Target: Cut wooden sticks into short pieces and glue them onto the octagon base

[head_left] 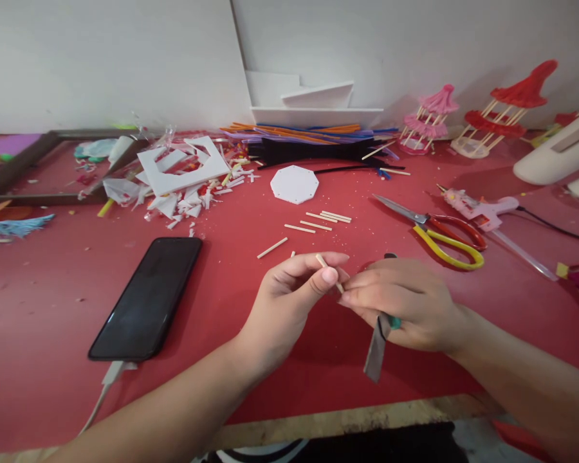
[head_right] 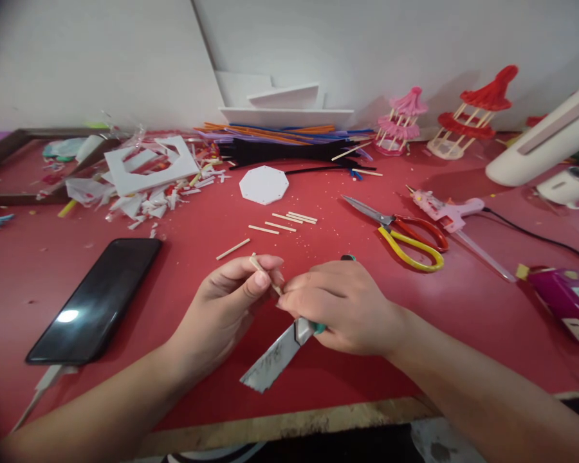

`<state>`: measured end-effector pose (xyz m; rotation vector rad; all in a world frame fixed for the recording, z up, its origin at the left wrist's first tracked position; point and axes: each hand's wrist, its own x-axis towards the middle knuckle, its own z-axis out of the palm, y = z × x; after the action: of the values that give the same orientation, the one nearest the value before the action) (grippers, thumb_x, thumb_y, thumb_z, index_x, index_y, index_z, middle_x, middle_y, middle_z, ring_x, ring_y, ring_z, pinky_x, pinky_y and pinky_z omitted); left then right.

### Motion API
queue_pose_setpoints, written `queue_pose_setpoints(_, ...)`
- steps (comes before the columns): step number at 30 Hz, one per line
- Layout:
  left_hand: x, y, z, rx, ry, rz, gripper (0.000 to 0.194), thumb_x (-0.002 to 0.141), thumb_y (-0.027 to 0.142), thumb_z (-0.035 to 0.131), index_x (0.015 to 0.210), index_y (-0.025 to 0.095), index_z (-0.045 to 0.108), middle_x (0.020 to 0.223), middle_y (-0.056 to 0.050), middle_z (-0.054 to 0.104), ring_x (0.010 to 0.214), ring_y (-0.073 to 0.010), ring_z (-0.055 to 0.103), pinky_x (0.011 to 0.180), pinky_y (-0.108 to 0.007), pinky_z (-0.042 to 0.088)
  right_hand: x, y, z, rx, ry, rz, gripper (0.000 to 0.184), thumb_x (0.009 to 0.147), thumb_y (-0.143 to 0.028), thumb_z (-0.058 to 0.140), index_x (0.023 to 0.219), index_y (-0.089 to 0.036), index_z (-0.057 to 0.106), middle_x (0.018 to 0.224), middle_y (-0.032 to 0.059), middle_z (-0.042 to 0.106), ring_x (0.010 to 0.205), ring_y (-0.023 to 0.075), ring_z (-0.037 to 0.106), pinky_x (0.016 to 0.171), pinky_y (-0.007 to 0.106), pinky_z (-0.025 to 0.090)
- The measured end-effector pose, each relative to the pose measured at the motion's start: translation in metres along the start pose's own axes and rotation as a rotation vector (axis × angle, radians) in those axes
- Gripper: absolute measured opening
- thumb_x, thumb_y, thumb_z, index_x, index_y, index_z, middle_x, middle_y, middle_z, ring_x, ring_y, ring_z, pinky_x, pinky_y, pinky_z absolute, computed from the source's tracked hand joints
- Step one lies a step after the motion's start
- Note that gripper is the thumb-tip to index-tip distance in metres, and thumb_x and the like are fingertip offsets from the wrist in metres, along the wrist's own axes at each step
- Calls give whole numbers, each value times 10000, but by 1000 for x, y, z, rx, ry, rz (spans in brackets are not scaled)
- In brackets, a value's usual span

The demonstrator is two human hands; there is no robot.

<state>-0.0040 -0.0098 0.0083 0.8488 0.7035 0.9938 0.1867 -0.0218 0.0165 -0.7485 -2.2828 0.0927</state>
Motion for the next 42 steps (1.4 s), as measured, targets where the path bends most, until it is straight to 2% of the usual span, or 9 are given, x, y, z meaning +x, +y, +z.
queue_pose_setpoints(4,-1,1,2,-43,46,31,110,739,146,801,736,189,700,819,30,721,683,-75,647,663,-177,546,0,-2,1,26,-5,-6,114,864,-113,559,904,-204,616,899,17,740,846,119,668,724,244,515)
queue_pose_setpoints(7,1,3,2,-33,39,-1,135,731,113,802,782,177,695,751,27,722,709,-85,677,672,-168,560,-1,-2,3,58,1,17,124,847,-91,561,879,-206,595,856,13,729,799,123,657,723,254,501)
queue_pose_setpoints(13,6,3,0,0,49,-66,195,756,159,788,922,160,684,805,-18,757,718,-111,699,695,-203,573,-5,1,6,38,4,132,161,795,-73,575,855,-221,565,812,-4,707,752,133,643,698,257,472)
queue_pose_setpoints(19,5,5,2,26,109,-67,160,769,252,776,877,172,689,742,-3,720,660,-120,669,606,-217,562,-3,3,7,80,-23,103,146,814,-85,563,856,-224,545,791,-28,702,713,109,631,689,241,460)
queue_pose_setpoints(25,5,5,2,120,98,23,124,812,281,733,852,174,684,729,9,668,632,-91,610,633,-205,527,-1,3,7,8,-62,58,66,879,-200,585,859,-202,522,735,-21,641,654,102,552,609,232,398)
queue_pose_setpoints(27,4,6,2,195,104,62,113,812,268,732,838,177,670,750,12,654,632,-86,593,628,-199,513,0,2,5,-10,-31,103,245,872,-410,626,883,-191,518,695,-17,587,621,111,510,575,238,378)
queue_pose_setpoints(30,1,7,2,359,65,153,72,821,233,714,831,183,663,804,-7,674,701,-113,618,661,-215,514,3,0,0,38,-21,214,448,916,-616,435,920,-174,509,700,-6,538,619,120,483,576,244,382)
queue_pose_setpoints(35,-4,6,-1,595,-23,348,63,869,151,627,851,201,660,835,-16,671,777,-138,632,698,-233,505,4,-3,-4,22,-105,300,289,993,-427,371,880,-188,488,701,-18,487,594,105,419,546,229,326)
queue_pose_setpoints(42,-5,5,-4,691,-42,405,300,813,-38,515,922,220,623,876,28,676,787,-84,626,675,-161,480,2,-5,-2,34,-133,294,343,983,-448,389,761,-192,442,669,-22,440,571,103,363,537,240,291)
